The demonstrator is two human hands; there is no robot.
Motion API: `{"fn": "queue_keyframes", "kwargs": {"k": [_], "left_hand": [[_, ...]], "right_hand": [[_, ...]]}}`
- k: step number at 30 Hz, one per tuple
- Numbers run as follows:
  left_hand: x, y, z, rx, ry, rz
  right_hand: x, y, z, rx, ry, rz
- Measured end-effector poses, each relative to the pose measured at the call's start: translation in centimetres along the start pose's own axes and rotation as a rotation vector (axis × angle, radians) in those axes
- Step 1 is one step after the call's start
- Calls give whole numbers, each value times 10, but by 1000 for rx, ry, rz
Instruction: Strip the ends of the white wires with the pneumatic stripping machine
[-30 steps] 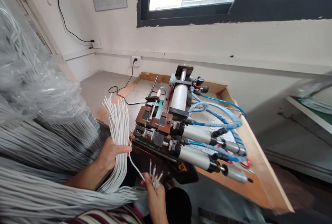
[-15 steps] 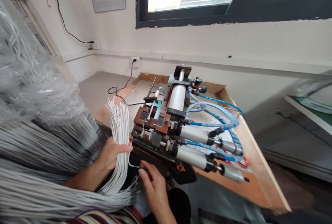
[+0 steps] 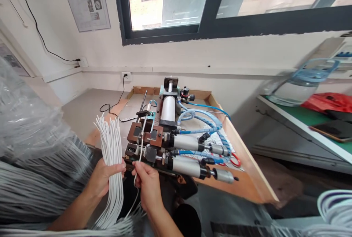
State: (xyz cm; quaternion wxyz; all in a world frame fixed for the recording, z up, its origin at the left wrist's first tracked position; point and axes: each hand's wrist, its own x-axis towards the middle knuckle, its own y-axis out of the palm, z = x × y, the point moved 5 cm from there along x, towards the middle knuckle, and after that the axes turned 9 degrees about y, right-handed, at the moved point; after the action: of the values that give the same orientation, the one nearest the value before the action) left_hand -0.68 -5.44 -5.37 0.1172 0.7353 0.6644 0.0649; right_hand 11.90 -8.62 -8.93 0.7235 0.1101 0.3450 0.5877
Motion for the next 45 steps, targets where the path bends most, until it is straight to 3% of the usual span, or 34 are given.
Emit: {"fn": "queue_keyframes", "kwargs": {"k": [6, 16, 18, 21, 23, 25, 27, 30, 34, 39, 45], "left_hand": [[2, -5, 3, -1, -13, 1], [-1, -3, 4, -24, -39, 10], [-1, -3, 4, -51, -44, 4], [-2, -5, 4, -102, -57, -23], [-2, -6, 5, -122, -88, -53], [-4, -6, 7, -129, -118, -78], [-6, -3, 7, -134, -122, -61], [-11, 5, 7, -151, -98, 21], [-17, 10, 4, -136, -29, 98], [-18, -2, 5, -87, -77, 14], [-13, -7, 8, -103, -131, -64]], "right_hand": [[2, 9, -2, 117, 137, 45], [7, 7, -3, 83, 111, 44], [9, -2, -8, -100, 31, 20], [10, -24, -26, -807, -115, -78], [8, -41, -40, -1194, -120, -166], [3, -49, -44, -1297, -111, -207], [-5, -39, -31, -1197, -219, -149], [-17, -6, 6, -900, -443, -37], [-21, 21, 27, -671, -444, 93], [-12, 9, 6, -377, -275, 42], [-8, -1, -4, -288, -166, 5]]}}
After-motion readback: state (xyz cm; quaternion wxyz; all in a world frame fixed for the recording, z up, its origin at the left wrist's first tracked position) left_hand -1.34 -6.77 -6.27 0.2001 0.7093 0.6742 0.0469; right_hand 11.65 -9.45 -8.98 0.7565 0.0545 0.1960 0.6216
